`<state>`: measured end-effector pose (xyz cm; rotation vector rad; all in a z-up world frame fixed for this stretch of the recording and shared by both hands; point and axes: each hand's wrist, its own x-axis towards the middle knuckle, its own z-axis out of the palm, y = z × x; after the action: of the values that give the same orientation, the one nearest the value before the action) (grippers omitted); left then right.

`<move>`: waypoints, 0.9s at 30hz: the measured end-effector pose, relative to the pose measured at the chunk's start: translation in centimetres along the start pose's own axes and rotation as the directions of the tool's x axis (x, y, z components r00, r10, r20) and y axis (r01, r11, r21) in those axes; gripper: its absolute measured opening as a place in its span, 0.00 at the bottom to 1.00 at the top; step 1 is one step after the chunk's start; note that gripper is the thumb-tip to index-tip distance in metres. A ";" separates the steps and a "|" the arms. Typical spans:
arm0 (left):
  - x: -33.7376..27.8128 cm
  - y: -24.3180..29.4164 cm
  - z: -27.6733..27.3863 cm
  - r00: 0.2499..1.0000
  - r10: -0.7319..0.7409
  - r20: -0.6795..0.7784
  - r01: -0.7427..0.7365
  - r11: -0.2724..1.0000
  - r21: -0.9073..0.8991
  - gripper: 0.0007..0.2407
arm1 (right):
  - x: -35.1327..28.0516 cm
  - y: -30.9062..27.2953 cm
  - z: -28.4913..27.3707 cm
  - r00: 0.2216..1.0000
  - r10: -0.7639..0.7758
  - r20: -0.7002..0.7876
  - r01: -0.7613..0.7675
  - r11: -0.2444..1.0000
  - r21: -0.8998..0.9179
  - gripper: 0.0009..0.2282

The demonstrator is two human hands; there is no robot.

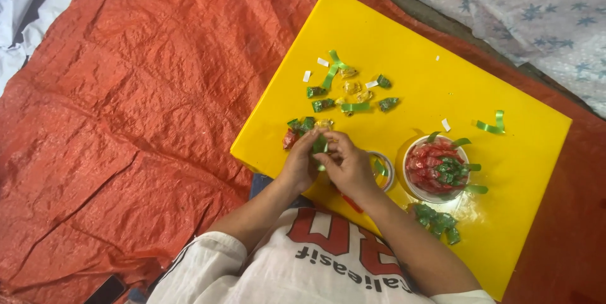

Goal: Cutting small green ribbons and attaching them to wrapped candies on a yellow table.

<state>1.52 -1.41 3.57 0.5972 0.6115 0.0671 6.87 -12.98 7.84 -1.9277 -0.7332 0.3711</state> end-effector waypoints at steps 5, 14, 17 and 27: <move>3.0 -1.2 -3.0 0.999 -0.031 0.040 0.034 0.994 -0.099 0.13 | 0.6 -2.5 -1.0 0.989 -0.062 0.138 0.096 0.962 -0.255 0.16; 2.6 1.0 -4.8 0.998 0.040 0.056 -0.039 0.999 -0.016 0.08 | 7.7 5.9 -4.3 0.994 -0.012 0.111 0.074 0.814 -0.576 0.11; 1.0 2.9 -5.6 0.992 0.120 0.049 -0.123 0.990 0.066 0.09 | 8.9 6.3 -4.0 0.980 0.096 0.172 0.035 0.776 -0.629 0.15; 2.2 2.7 -15.1 0.781 0.594 0.194 -0.483 0.376 0.791 0.15 | 9.6 6.6 -4.2 0.953 0.289 0.094 -0.207 0.844 -0.495 0.18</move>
<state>-4.78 9.01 -6.01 1.7371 0.5152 0.4788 18.78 -11.89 4.47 -2.5036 -0.7298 0.5552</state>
